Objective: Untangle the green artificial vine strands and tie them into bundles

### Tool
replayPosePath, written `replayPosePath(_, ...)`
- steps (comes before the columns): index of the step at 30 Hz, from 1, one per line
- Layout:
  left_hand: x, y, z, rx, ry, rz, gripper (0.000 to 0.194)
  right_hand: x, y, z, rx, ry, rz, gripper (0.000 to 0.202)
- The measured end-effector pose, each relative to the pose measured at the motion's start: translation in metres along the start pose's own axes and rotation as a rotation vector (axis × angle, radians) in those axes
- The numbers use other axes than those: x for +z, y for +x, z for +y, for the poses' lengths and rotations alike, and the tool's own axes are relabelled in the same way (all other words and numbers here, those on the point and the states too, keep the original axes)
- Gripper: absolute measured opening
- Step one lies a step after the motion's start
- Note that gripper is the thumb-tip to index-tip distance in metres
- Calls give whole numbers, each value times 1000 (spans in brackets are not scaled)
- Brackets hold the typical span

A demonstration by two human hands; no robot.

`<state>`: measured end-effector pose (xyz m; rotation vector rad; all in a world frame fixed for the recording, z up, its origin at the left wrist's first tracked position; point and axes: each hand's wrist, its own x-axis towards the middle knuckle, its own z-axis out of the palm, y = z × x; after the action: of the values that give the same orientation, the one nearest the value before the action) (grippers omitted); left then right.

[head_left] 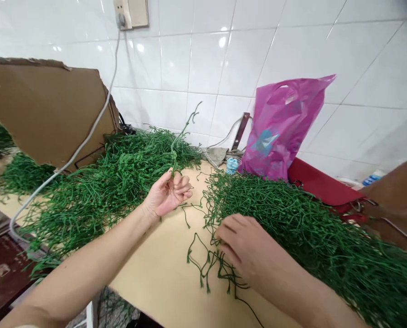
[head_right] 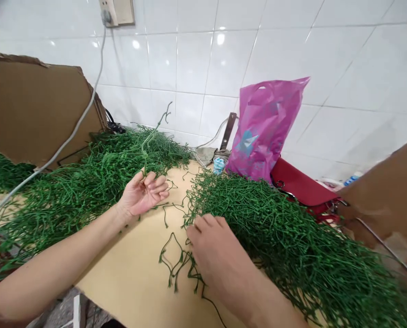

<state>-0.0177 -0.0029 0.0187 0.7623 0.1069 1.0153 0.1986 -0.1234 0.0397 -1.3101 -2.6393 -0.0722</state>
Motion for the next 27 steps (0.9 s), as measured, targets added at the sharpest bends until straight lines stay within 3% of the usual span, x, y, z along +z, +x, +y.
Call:
replayPosePath(2,-2,0,0,2,0,-11,51,16,-17,-11,-45,-7,-1,11)
replayPosePath(6,-3,-1,-4,-38,17,-67,62,47,-45,-18,-81,-58,62,48)
replayPosePath(10,2,-5,-3,-71,70,-138,67,66,-51,-9,-35,-152,169,46)
replayPosePath(14,9,-9,2,-105,182,-199,65,60,-30,-2,54,-34,253,23)
replayPosePath(20,23,-18,21,-224,402,-339,54,42,31,13,206,88,234,20)
replayPosePath(23,34,-39,44,-359,559,-451,45,40,48,25,232,192,227,19)
replayPosePath(25,44,-59,59,-530,827,-585,45,38,52,34,265,306,251,19)
replayPosePath(27,55,-80,67,-639,1011,-639,39,33,52,41,319,457,293,13)
